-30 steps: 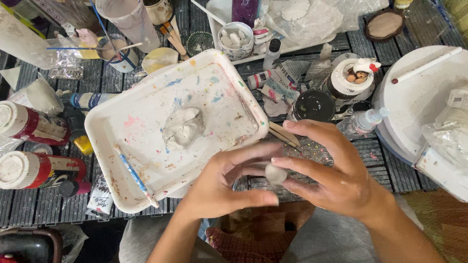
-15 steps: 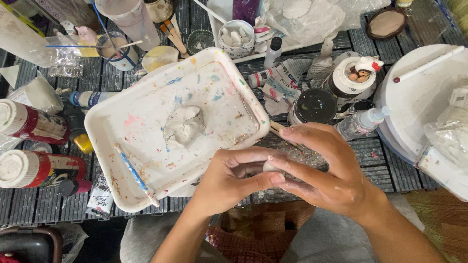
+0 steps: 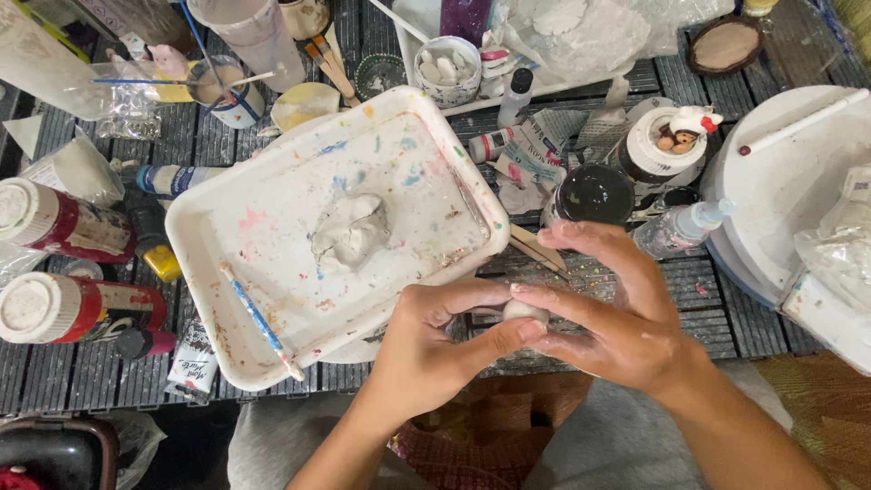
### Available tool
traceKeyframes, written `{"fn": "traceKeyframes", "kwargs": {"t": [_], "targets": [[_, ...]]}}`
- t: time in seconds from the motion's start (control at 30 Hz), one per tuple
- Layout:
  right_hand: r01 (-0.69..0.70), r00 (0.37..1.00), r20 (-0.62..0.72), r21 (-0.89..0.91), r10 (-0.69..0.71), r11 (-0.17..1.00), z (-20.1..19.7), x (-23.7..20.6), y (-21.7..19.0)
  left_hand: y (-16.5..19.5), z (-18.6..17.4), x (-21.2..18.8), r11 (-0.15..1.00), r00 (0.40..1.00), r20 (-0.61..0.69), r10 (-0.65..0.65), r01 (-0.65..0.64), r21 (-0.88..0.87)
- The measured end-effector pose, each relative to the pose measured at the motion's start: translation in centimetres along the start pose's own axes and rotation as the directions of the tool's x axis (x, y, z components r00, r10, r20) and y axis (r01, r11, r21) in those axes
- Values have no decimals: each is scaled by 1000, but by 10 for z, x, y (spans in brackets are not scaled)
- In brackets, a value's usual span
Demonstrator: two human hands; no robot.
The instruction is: The person kneads a lump of white clay, then rolls and shapes small portions into smooth rounded forms. They repeatedly pinch, roll, and smooth the clay between their palms and fingers, occasionally placing finished pieces into a white tray.
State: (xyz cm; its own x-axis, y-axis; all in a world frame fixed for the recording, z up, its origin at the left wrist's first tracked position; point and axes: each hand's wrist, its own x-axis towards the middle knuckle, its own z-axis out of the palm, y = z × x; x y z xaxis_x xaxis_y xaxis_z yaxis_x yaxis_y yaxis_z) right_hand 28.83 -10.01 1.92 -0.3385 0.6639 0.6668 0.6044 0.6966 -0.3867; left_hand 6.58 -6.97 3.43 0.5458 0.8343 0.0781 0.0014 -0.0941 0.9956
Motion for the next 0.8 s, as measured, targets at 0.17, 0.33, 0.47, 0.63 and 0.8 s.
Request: {"fn": "traceKeyframes", "kwargs": {"t": [0.17,0.33,0.47,0.63,0.8], "targets": [[-17,999,46,28,16,999,2,-3,1,-6,0,-3,998,998,-9,67,-67,11],[-22,999,-48,73,25,997,9,-3,2,-22,-4,1,907,985,160,-62,123,-403],[-29,996,-84,112,38,993,10,-3,-1,-37,-8,8,815,966,220,-135,235,-529],[-15,991,-135,13,17,1000,10,-2,-5,-50,-7,5,667,917,398,19,285,-689],[-18,995,-98,89,26,996,12,2,-5,-68,2,10,455,915,394,82,318,-832]]}}
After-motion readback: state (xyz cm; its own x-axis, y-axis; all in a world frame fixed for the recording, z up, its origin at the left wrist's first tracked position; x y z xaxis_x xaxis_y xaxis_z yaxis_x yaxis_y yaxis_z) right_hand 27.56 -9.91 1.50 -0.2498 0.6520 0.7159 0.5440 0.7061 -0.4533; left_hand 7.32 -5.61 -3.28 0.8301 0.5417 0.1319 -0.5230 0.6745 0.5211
